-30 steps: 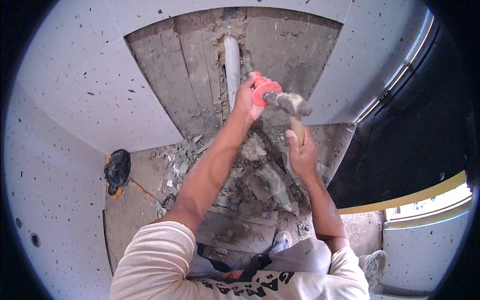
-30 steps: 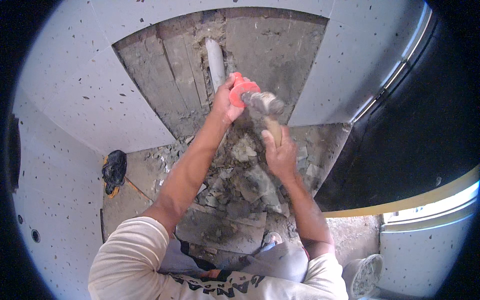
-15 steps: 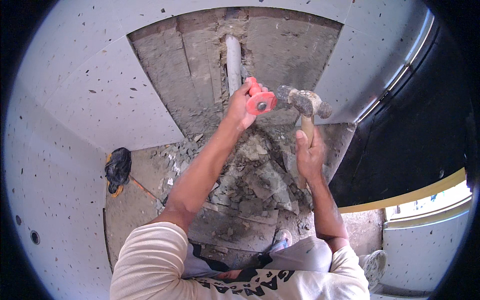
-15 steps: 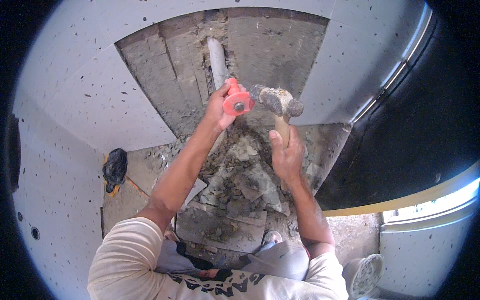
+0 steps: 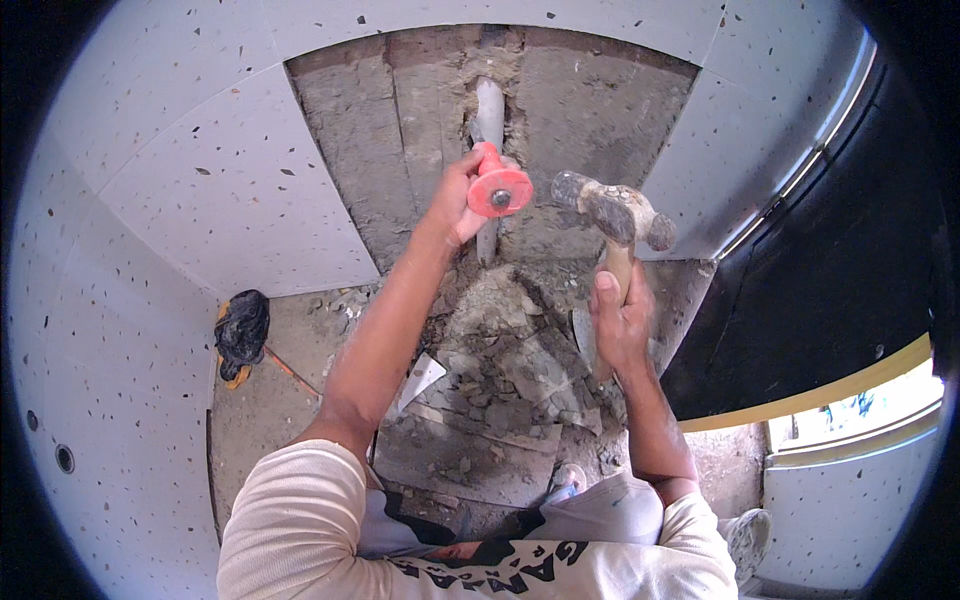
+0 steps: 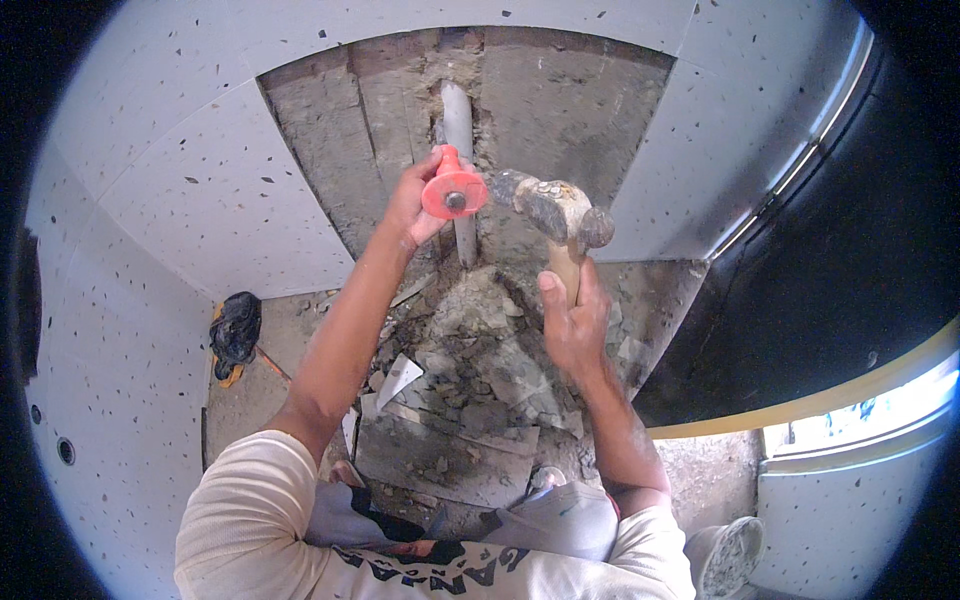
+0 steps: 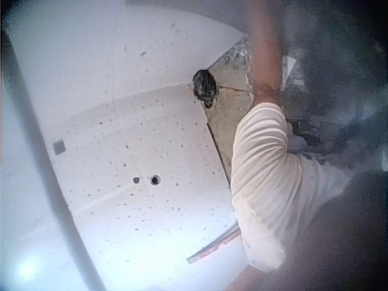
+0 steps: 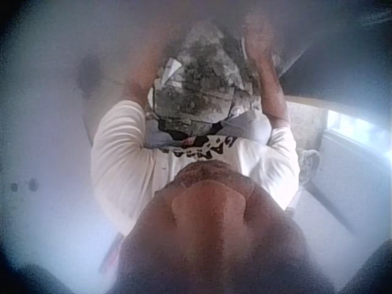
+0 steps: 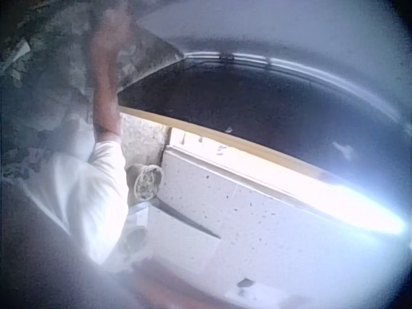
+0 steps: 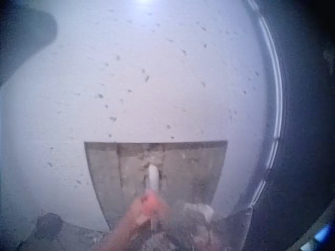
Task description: The person uses a hammer and a chisel to break up a concrete floor. They repeatedly strike the chisel with the hammer to chip away at the concrete, creating a pile of rubble around a white pipe.
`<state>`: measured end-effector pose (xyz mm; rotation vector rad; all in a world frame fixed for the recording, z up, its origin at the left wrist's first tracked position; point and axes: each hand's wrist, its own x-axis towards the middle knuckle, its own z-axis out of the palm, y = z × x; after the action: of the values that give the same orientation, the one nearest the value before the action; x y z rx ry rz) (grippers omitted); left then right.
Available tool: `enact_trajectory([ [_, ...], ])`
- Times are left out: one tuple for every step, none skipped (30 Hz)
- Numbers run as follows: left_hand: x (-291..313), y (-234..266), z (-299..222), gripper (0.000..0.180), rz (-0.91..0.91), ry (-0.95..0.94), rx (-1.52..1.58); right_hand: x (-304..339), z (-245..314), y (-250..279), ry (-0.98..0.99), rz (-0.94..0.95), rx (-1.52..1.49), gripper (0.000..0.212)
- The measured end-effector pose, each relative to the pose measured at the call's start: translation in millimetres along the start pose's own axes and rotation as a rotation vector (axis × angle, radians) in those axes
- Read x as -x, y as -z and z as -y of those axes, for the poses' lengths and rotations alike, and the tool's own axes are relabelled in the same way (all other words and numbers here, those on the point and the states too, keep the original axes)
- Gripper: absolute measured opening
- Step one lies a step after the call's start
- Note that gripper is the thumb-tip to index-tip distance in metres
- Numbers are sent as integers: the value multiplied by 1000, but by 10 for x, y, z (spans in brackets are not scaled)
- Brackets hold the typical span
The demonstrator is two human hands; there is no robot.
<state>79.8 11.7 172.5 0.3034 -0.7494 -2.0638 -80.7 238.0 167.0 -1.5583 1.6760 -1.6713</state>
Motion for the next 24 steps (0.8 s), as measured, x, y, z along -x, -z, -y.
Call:
enact_trajectory([
  [-13, 39, -55, 30, 21, -7, 9, 8, 32, -12, -1, 5, -11, 37],
  [-7, 35, -96, 29, 6, 13, 6, 27, 54, -6, -9, 8, -30, 36],
  [-3, 31, -142, 28, -9, 33, 2, 41, 67, -1, 19, 10, -53, 36],
  [2, 26, -184, 27, -24, 53, -2, 49, 81, 3, 49, 13, -76, 35],
  [-12, 88, -229, 26, 2, 49, 21, 52, 102, -12, 116, 19, -109, 36],
  [-26, 148, -269, 26, 28, 46, 44, 65, 129, -18, 191, 8, -93, 36],
  [-39, 205, -306, 25, 54, 42, 67, 84, 161, -20, 266, -4, -76, 37],
  [-55, 235, -321, 25, 91, 46, 97, 124, 198, 3, 346, -37, -5, 39],
  [-72, 262, -334, 24, 128, 49, 126, 155, 235, 24, 397, -62, 0, 41],
  [-93, 282, -340, 24, 165, 52, 156, 195, 270, 19, 413, -49, -74, 44],
  [-90, 310, -358, 24, 175, 61, 168, 243, 289, -26, 381, -12, -225, 47],
  [-86, 337, -377, 23, 184, 70, 181, 301, 249, -72, 309, 30, -374, 50],
  [-76, 367, -390, 22, 193, 79, 194, 322, 110, -120, 327, 100, -367, 48],
  [-131, 304, -336, 22, 211, 86, 228, 325, 20, -78, 354, 162, -327, 45],
  [-66, 358, -409, 21, 188, 74, 222, 256, -55, -237, 525, 190, -201, 36],
  [1, 412, -483, 20, 163, 62, 215, 161, -126, -433, 579, 233, -121, 32],
  [-116, 310, -383, 20, 193, 84, 251, 14, -135, -398, 642, 265, 46, 28],
  [-143, 295, -385, 20, 192, 97, 254, -81, -128, -464, 566, 295, 183, 30],
  [-140, 291, -382, 21, 185, 105, 253, -173, -120, -566, 497, 334, 316, 32],
  [-134, 321, -408, 19, 133, 87, 233, -251, -51, -698, 417, 350, 501, 36],
  [-123, 351, -420, 18, 82, 69, 213, -285, 16, -775, 333, 365, 684, 40],
  [-119, 378, -441, 17, 31, 50, 193, -240, 98, -793, 320, 321, 553, 38],
  [-88, 374, -443, 17, 30, 37, 152, -140, 183, -772, 302, 292, 429, 37],
  [-82, 333, -412, 17, 37, 31, 119, -73, 255, -716, 279, 259, 318, 35],
])
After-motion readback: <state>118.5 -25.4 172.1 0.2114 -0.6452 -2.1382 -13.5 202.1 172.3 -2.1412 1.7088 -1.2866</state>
